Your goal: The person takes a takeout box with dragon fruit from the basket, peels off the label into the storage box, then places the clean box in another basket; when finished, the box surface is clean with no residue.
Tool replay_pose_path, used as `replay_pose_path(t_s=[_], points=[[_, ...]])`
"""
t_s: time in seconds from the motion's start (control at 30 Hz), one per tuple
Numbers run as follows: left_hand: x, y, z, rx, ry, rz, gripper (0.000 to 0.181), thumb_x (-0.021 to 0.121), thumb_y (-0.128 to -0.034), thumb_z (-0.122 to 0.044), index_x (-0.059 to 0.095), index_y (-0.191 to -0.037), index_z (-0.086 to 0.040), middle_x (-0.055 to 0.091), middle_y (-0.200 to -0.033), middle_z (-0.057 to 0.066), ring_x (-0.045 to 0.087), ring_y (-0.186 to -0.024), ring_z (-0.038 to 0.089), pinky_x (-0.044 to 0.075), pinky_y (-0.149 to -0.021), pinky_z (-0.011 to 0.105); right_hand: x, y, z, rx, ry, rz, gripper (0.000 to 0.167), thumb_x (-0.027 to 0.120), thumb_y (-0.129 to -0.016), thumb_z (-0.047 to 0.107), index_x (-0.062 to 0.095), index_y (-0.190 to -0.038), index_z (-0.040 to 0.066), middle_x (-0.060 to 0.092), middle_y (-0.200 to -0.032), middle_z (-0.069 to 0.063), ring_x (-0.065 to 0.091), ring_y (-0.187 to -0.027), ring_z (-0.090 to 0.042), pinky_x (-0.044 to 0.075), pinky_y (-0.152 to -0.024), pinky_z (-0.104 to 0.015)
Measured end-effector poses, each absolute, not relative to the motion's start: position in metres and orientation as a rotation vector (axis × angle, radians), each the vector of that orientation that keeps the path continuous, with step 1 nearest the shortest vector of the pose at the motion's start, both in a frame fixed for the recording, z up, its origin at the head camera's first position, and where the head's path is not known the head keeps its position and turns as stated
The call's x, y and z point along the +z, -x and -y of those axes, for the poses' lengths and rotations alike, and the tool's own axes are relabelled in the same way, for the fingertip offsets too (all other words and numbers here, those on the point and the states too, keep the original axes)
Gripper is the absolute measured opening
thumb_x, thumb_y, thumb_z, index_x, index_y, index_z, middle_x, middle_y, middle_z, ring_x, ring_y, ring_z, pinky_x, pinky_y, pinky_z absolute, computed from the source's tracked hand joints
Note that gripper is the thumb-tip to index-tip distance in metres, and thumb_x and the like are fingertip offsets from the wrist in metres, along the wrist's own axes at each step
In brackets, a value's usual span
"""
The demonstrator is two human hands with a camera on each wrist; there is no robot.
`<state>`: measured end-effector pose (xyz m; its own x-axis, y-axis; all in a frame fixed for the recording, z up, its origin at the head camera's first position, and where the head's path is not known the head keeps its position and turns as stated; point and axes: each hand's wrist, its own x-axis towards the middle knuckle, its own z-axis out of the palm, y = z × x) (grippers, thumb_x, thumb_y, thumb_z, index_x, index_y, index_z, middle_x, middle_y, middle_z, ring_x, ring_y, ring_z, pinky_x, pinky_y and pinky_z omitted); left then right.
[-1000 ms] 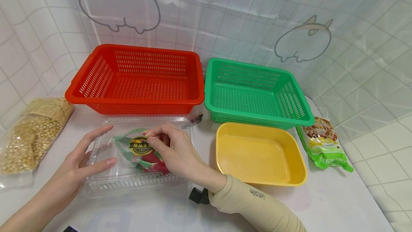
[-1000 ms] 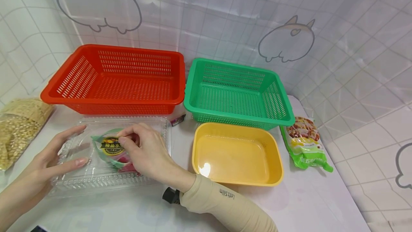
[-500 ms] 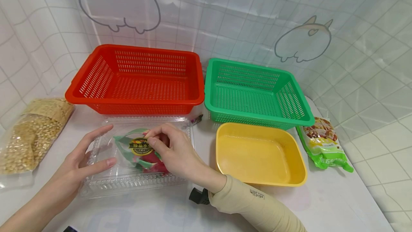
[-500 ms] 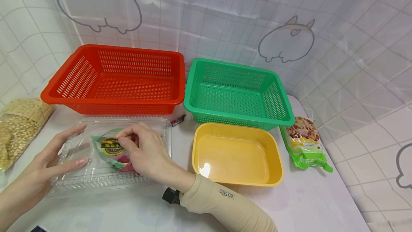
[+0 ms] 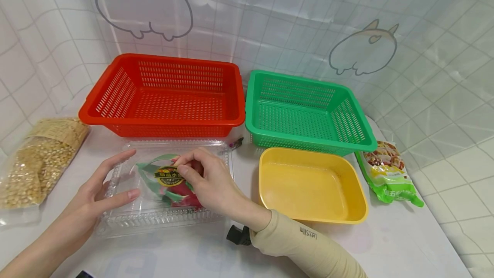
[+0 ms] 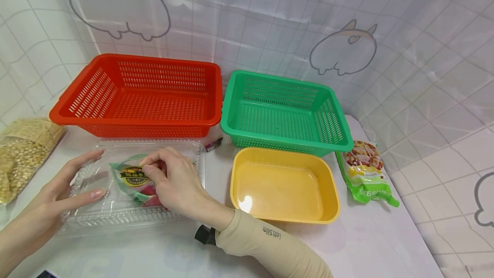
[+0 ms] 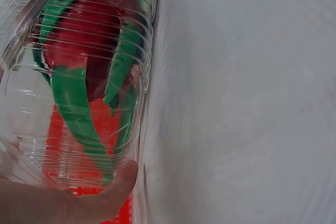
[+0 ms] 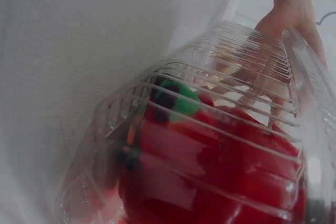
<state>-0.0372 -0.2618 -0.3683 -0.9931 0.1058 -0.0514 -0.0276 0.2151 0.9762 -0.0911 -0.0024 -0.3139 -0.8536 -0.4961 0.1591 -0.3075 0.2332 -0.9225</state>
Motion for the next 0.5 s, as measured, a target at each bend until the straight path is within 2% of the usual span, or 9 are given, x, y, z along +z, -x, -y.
replay_pose_path(t_s=[0.27, 0.5], points=[[-0.3685, 0.0368, 0.2615, 1.909, -0.077, -2.359, 0.074, 0.057, -0.0998, -0.013, 0.019, -0.159, -0.038, 0.009, -0.164, -0.015, 0.004, -0.146, 0.001, -0.021, -0.109, 0.071, -0.3145, 0.0919, 0.0028, -1.679, 0.784, -2.341, 0.006, 0.062, -0.098, 0.006, 0.067, -0.099, 0.008, 0.062, -0.090, -0.002, 0.046, -0.068, -0.004, 0.038, -0.059, -0.015], [-0.3681, 0.0372, 0.2604, 1.886, -0.034, -2.341, 0.073, 0.056, -0.1003, -0.016, 0.018, -0.157, -0.042, 0.007, -0.164, -0.014, -0.003, -0.150, 0.014, -0.021, -0.107, 0.074, -0.3142, 0.0916, 0.0034, -1.682, 0.793, -2.335, 0.006, 0.061, -0.098, 0.005, 0.066, -0.098, 0.008, 0.070, -0.112, -0.003, 0.050, -0.075, -0.002, 0.042, -0.064, -0.014]])
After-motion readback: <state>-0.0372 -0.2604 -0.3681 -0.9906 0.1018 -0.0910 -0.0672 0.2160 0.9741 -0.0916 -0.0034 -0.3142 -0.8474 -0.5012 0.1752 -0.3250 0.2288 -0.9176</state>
